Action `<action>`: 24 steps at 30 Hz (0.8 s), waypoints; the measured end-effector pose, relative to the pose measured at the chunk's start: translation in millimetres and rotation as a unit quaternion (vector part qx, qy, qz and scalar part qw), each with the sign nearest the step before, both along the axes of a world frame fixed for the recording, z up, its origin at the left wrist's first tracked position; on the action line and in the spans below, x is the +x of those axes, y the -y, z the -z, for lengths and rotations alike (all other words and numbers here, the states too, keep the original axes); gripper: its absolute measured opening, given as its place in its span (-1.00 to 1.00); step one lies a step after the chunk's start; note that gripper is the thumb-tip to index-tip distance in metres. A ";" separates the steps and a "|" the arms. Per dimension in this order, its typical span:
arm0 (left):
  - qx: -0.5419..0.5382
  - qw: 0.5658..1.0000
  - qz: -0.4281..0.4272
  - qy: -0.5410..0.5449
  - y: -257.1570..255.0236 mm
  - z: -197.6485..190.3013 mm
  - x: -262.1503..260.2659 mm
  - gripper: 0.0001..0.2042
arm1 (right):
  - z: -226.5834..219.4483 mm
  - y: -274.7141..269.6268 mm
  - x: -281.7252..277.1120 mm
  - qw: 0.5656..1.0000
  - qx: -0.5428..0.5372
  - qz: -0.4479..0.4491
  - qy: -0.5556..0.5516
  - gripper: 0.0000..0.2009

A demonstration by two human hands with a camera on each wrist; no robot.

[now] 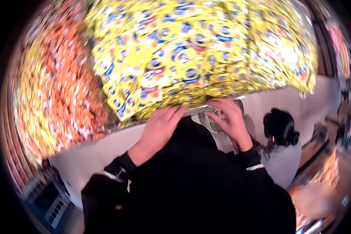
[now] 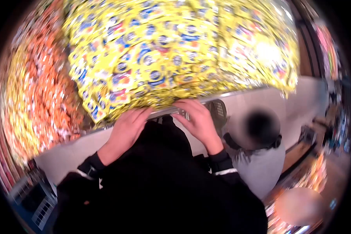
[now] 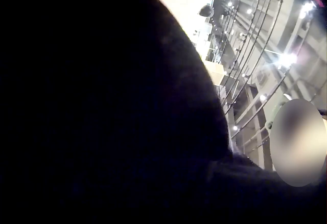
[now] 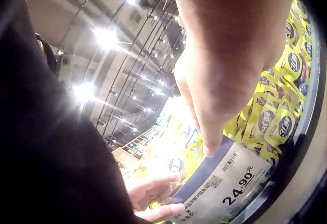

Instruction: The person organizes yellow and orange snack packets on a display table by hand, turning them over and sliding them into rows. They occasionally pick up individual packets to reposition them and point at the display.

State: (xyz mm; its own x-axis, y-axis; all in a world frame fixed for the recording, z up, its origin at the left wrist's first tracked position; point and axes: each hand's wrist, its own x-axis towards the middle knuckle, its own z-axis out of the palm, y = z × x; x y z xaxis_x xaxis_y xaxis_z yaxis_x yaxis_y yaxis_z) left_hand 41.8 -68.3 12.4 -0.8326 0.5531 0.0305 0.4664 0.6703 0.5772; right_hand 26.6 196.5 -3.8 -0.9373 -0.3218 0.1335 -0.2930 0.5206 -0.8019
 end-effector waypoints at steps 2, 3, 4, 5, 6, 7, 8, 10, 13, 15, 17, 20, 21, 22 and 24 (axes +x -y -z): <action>-0.004 1.000 -0.005 0.022 -0.5 -4.0 -1.5 -0.57 | 2.1 4.2 4.9 1.000 -0.023 0.005 -0.021 -0.69; -0.020 1.000 0.003 0.019 -2.9 -7.0 -4.7 -0.58 | 5.4 8.2 10.5 0.999 -0.042 0.020 -0.007 -0.69; -0.024 0.999 0.011 0.041 -7.1 -15.6 -8.8 -0.61 | 10.0 12.4 15.5 0.997 -0.064 0.034 0.006 -0.69; -0.038 0.998 0.009 0.048 -10.1 -18.2 -10.6 -0.67 | 12.9 14.8 19.9 0.996 -0.078 0.048 0.012 -0.68; -0.060 0.996 0.017 0.060 -10.9 -19.9 -12.7 -0.69 | 15.6 16.7 23.2 0.994 -0.093 0.058 0.018 -0.67; -0.067 0.995 0.030 0.063 -12.3 -20.8 -14.7 -0.68 | 23.1 19.5 26.4 0.994 -0.086 0.067 0.008 -0.67; -0.076 0.994 0.038 0.067 -13.7 -21.2 -16.7 -0.67 | 28.5 23.0 29.7 0.993 -0.075 0.090 -0.029 -0.69; -0.110 0.990 0.054 0.071 -15.2 -17.2 -22.0 -0.64 | 24.6 21.8 32.3 0.984 -0.138 0.110 0.014 -0.69; -0.144 0.984 0.072 0.081 -24.9 -23.0 -27.0 -0.64 | 41.5 25.7 34.9 0.981 -0.153 0.118 -0.035 -0.68; -0.158 0.981 0.079 0.078 -31.5 -28.8 -27.4 -0.65 | 44.8 28.5 38.3 0.977 -0.157 0.139 -0.036 -0.69; -0.171 0.976 0.097 0.090 -33.4 -30.0 -32.2 -0.65 | 53.4 33.6 40.2 0.974 -0.175 0.137 -0.043 -0.70; -0.182 0.973 0.101 0.098 -32.8 -27.3 -35.2 -0.66 | 57.3 32.1 45.7 0.971 -0.185 0.141 -0.060 -0.69; -0.168 0.975 0.093 0.112 -32.9 -25.5 -36.7 -0.67 | 57.9 31.7 47.5 0.967 -0.191 0.146 -0.083 -0.68; -0.154 0.976 0.085 0.126 -34.6 -24.9 -37.7 -0.68 | 59.1 32.2 49.3 0.966 -0.192 0.152 -0.084 -0.68; -0.158 0.976 0.084 0.125 -39.6 -28.1 -36.7 -0.69 | 60.8 34.5 53.1 0.962 -0.194 0.166 -0.101 -0.67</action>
State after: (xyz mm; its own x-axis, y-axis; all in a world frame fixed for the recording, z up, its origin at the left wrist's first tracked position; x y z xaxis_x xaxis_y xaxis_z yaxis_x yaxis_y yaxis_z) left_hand 5.0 -28.7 40.5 -0.6894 0.6307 -0.3563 0.4555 0.7599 0.4637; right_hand 79.7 162.0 -64.7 -0.9225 0.1002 0.3727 -0.3320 0.2860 -0.8989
